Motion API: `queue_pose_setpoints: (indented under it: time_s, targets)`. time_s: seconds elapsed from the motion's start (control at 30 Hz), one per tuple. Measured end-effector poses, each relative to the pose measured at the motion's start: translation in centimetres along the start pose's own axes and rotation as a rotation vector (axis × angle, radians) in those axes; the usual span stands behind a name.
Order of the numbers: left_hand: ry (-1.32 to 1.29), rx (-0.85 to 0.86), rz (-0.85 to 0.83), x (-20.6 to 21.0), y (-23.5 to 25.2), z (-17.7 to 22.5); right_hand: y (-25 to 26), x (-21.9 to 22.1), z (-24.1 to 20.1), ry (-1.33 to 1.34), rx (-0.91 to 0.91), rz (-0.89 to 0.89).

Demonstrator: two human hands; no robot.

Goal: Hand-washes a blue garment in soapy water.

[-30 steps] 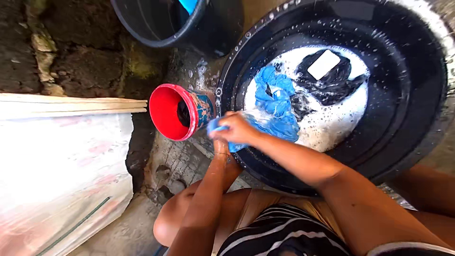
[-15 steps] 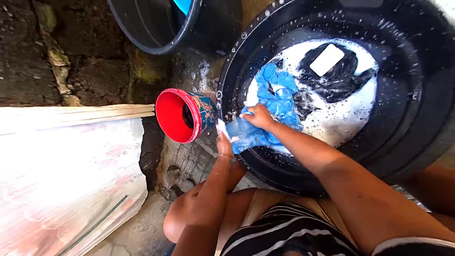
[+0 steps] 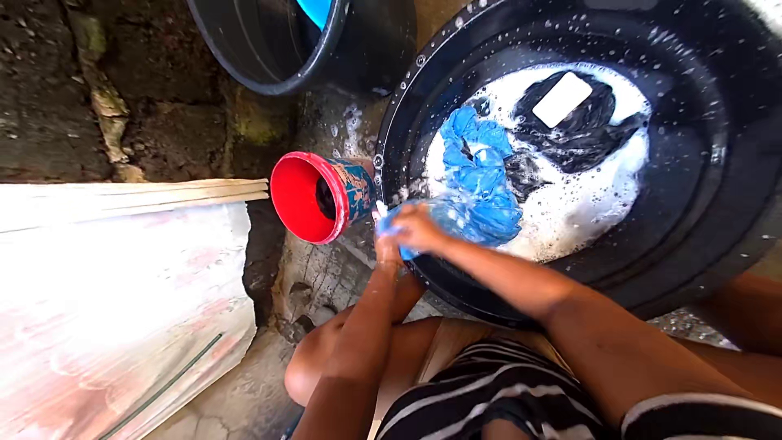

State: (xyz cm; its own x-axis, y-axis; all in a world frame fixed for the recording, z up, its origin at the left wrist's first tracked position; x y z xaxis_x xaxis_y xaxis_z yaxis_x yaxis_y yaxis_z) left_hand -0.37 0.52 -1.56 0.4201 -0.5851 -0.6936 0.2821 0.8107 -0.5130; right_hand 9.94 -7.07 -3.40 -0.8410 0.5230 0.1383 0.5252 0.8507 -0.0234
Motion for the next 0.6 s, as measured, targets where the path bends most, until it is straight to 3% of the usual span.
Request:
queue_pose_setpoints:
  time_s: [0.07, 0.1, 0.2, 0.27, 0.37, 0.4, 0.53, 0.6]
  targets:
    - [-0.035, -0.025, -0.018, 0.0, 0.5, -0.9, 1.3, -3.7, 4.4, -0.149, 0.195, -0.133]
    - [-0.052, -0.023, -0.014, 0.1, 0.9, -0.7, 2.1, -4.7, 4.2, -0.214, 0.213, -0.156]
    - [0.018, 0.005, -0.041, -0.1, 0.4, -1.6, 0.8, -1.1, -3.3, -0.143, -0.018, -0.051]
    - [0.104, -0.006, -0.04, -0.2, 0.7, -1.9, 0.4, 0.7, -3.3, -0.038, -0.105, 0.049]
    - [0.082, -0.101, -0.003, -0.1, 0.5, -1.6, 2.1, -3.8, 3.6, -0.122, 0.244, -0.045]
    - [0.073, -0.089, 0.004, 0.0, 1.0, -1.2, 3.1, -5.1, 4.0, -0.164, 0.28, -0.044]
    - [0.159, 0.004, 0.014, -0.2, -0.2, -1.5, 0.1, 0.6, -4.2, -0.006, 0.021, 0.115]
    - [0.12, -0.026, 0.026, -0.3, 0.0, -0.8, -0.3, 0.4, -1.8, 0.007, 0.088, 0.05]
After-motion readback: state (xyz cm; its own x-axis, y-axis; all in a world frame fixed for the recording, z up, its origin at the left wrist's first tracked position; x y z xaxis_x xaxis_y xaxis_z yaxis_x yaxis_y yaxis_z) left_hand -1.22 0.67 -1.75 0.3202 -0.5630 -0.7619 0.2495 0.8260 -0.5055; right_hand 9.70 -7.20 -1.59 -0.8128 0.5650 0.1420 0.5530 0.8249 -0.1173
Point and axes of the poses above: each hand's wrist, its own y-axis towards the middle knuckle, its own x-axis out of the palm, z = x × y, the point moved 3 cm from there along y, towards the middle knuckle, and after that the axes turned 10 degrees about y, right-handed, at the moved point
